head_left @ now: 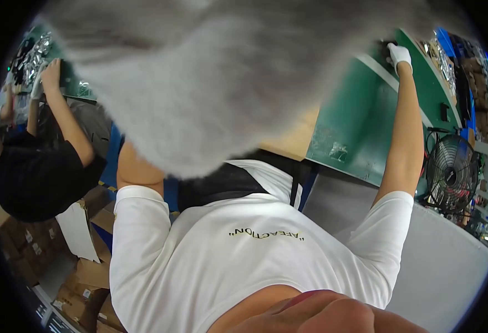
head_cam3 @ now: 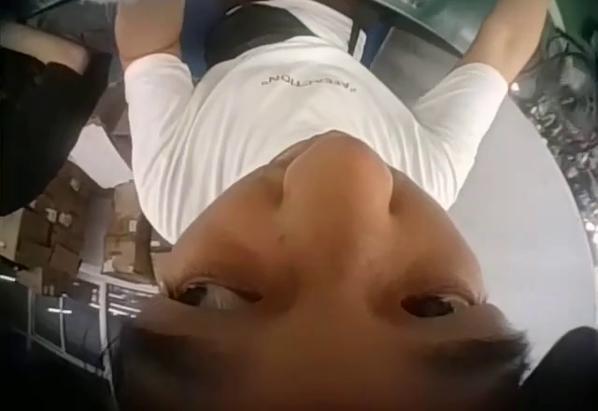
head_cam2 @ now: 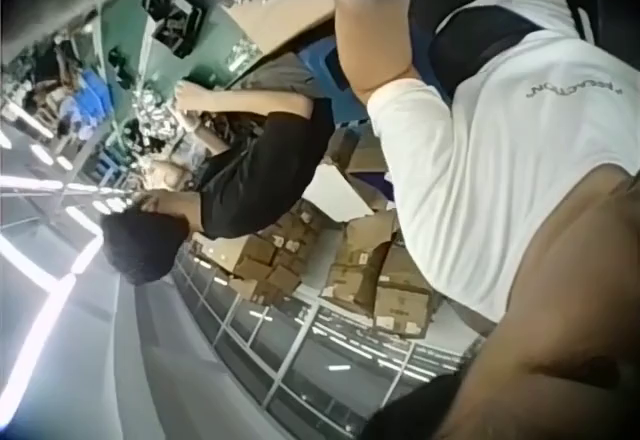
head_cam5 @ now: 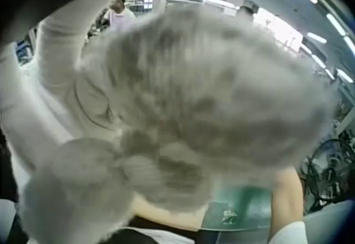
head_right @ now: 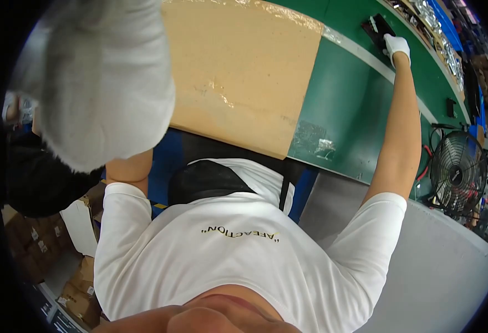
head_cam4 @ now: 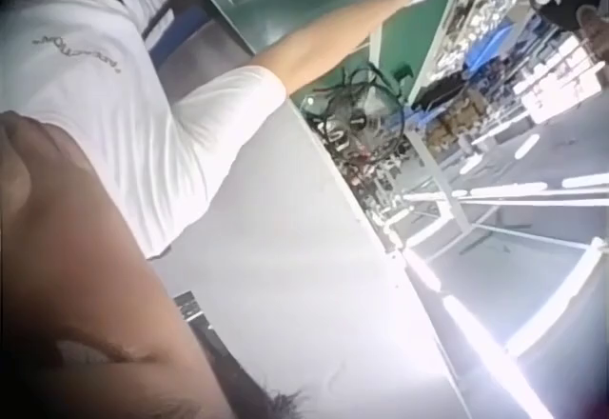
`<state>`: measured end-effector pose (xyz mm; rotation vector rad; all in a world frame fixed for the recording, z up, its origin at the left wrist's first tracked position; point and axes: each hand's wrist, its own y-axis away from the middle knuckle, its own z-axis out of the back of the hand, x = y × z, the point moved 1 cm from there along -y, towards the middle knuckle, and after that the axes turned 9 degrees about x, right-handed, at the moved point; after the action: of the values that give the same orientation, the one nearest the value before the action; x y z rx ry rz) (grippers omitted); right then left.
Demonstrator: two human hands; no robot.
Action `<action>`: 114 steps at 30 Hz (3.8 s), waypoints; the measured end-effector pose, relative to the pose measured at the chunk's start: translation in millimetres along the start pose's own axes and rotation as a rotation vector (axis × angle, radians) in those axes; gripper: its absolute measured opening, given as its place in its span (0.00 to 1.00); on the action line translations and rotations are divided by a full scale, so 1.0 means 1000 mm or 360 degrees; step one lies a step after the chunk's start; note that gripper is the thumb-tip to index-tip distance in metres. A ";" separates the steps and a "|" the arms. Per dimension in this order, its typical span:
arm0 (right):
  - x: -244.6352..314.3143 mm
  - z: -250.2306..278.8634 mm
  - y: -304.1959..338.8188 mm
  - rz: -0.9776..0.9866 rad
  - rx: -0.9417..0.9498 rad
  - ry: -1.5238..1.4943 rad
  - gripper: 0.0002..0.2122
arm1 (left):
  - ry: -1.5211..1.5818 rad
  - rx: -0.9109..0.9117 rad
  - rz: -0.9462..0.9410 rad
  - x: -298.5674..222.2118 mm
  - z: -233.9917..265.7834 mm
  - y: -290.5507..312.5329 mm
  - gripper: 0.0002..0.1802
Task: Manually assembling electronic components and circuit boards into plastic housings at a factory workstation.
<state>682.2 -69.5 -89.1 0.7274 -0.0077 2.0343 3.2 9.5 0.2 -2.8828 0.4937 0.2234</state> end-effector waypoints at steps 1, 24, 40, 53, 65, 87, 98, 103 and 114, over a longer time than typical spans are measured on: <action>0.004 -0.010 0.007 -0.0004 -0.0054 -0.0107 0.25 | -0.0041 0.0101 0.0050 0.018 -0.008 -0.037 0.15; 0.428 -0.267 0.286 0.2374 0.0524 0.0848 0.20 | -0.3209 0.1632 0.0420 0.202 0.108 -0.093 0.21; 0.256 -0.110 0.254 0.1679 -0.0320 0.0109 0.11 | -0.3582 0.1375 0.0986 0.151 0.018 -0.070 0.24; 0.054 -0.125 0.219 0.1290 -0.0350 -0.0480 0.07 | -0.3830 0.2169 0.1170 0.194 -0.017 -0.049 0.18; 0.071 -0.124 0.245 0.1033 0.0197 -0.0638 0.12 | -0.3163 0.1715 0.1208 0.183 0.017 -0.051 0.23; 0.108 -0.133 0.295 0.0998 0.0901 -0.1940 0.14 | -0.2060 0.0854 0.1325 0.164 0.026 -0.068 0.12; 0.107 -0.124 0.299 0.1094 0.0677 -0.1501 0.14 | -0.1948 0.0632 0.1281 0.158 0.025 -0.077 0.17; 0.109 -0.125 0.306 0.1307 0.1129 -0.1648 0.11 | -0.1944 0.0710 0.1162 0.161 0.034 -0.079 0.20; 0.119 -0.104 0.335 0.2104 0.0783 -0.0123 0.05 | -0.2148 0.1004 0.0889 0.159 0.032 -0.082 0.24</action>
<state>323.5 -133.6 -23.4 1.3163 -0.0427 3.3198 175.6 42.8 -45.5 -1.4131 0.7995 1.5548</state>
